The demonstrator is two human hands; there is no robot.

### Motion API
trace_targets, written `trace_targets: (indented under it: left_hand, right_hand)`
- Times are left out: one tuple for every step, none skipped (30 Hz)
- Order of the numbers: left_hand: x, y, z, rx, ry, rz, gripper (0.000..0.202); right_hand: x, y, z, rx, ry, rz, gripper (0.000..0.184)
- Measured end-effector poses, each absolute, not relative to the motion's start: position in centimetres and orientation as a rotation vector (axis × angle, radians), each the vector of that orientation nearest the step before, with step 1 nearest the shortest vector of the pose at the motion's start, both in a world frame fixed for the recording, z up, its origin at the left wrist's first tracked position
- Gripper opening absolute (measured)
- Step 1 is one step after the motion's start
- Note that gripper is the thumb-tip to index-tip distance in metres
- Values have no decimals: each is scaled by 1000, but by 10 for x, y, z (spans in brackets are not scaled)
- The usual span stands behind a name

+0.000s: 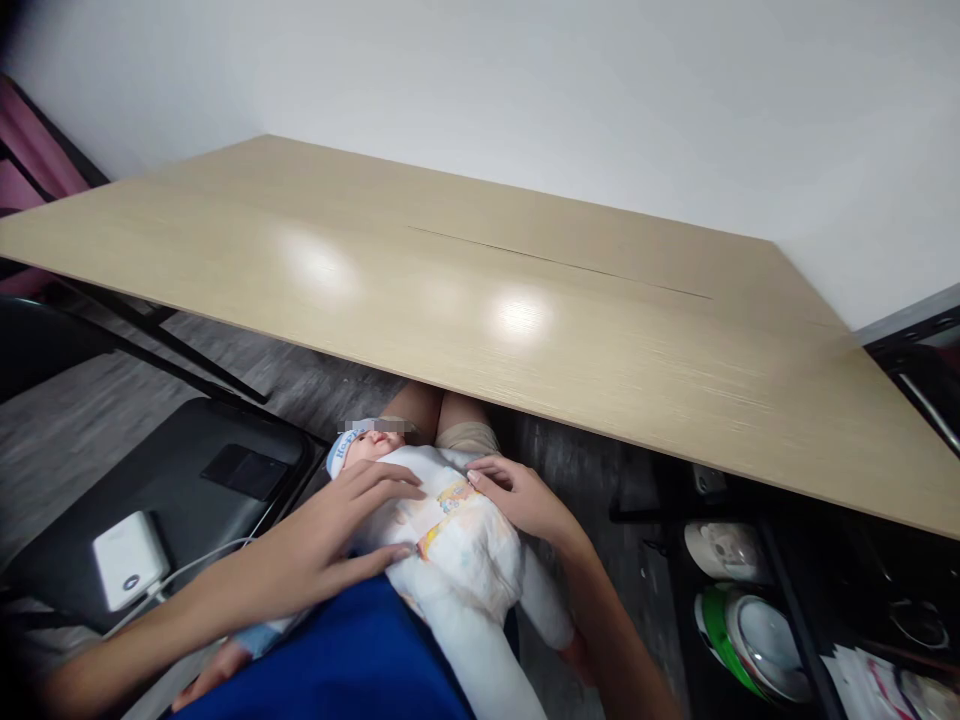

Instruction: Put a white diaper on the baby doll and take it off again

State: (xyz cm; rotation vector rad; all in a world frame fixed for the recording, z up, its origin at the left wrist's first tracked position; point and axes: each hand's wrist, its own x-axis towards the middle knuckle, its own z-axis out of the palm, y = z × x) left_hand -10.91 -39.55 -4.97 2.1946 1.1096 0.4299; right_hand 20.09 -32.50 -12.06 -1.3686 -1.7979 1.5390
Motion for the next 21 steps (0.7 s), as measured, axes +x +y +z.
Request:
trace_targets:
  left_hand:
    - [-101, -385, -50, 2175, 1002, 428, 47]
    - [-95, -376, -51, 2163, 925, 429, 45]
    - [-90, -369, -53, 2159, 876, 430, 42]
    - [-87, -364, -56, 2159, 848, 435, 38]
    - [-85, -361, -58, 2157, 837, 441, 35]
    - [-85, -361, -60, 2151, 837, 454, 32]
    - [-86, -362, -61, 2140, 841, 469, 31]
    - [-88, -363, -63, 2125, 843, 487, 30]
    - [-89, -366, -64, 2106, 846, 508, 29]
    - [-90, -368, -65, 2084, 852, 529, 28]
    - [-91, -370, -66, 2060, 857, 547, 26]
    - [-91, -371, -67, 2035, 861, 564, 25]
    - [-91, -371, -69, 2011, 863, 580, 24]
    - [-90, -371, -71, 1986, 865, 597, 22]
    - [-88, -369, -73, 1963, 866, 612, 21]
    - [-86, -368, -74, 1945, 864, 627, 19]
    - [-84, -366, -76, 1935, 863, 640, 18]
    - [-82, -364, -76, 1934, 867, 651, 18]
    - [-81, -363, -76, 1947, 871, 661, 18]
    - [-81, -363, -75, 1967, 873, 676, 17]
    - [-82, -363, -73, 1987, 871, 693, 17]
  right_hand:
    - [197, -322, -118, -1346, -1846, 1562, 36]
    - [194, -319, -114, -1333, -1903, 1557, 35]
    - [192, -317, -109, -1326, -1958, 1533, 33]
    - [191, -316, -104, -1323, -2002, 1509, 32]
    - [192, -316, -99, -1324, -2034, 1495, 32]
    - [193, -316, -94, -1328, -2054, 1493, 32]
    - [196, -317, -91, -1336, -2064, 1499, 32]
    - [198, -319, -89, -1343, -2067, 1505, 32]
    - [201, -321, -88, -1348, -2070, 1504, 33]
    - [203, -323, -87, -1350, -2075, 1490, 33]
    - [205, -325, -87, -1353, -2081, 1460, 32]
    - [206, -328, -88, -1356, -2088, 1419, 31]
    - [207, -330, -89, -1363, -2092, 1370, 30]
    - [206, -332, -90, -1374, -2089, 1320, 28]
    - [206, -333, -92, -1390, -2077, 1278, 26]
    - [205, -333, -95, -1406, -2057, 1250, 25]
    - [205, -332, -99, -1423, -2031, 1236, 25]
    - [205, -329, -105, -1446, -2001, 1225, 26]
    - [206, -325, -112, -1475, -1968, 1210, 27]
    - [208, -321, -120, -1510, -1938, 1187, 28]
    - [210, -317, -127, -1546, -1911, 1156, 28]
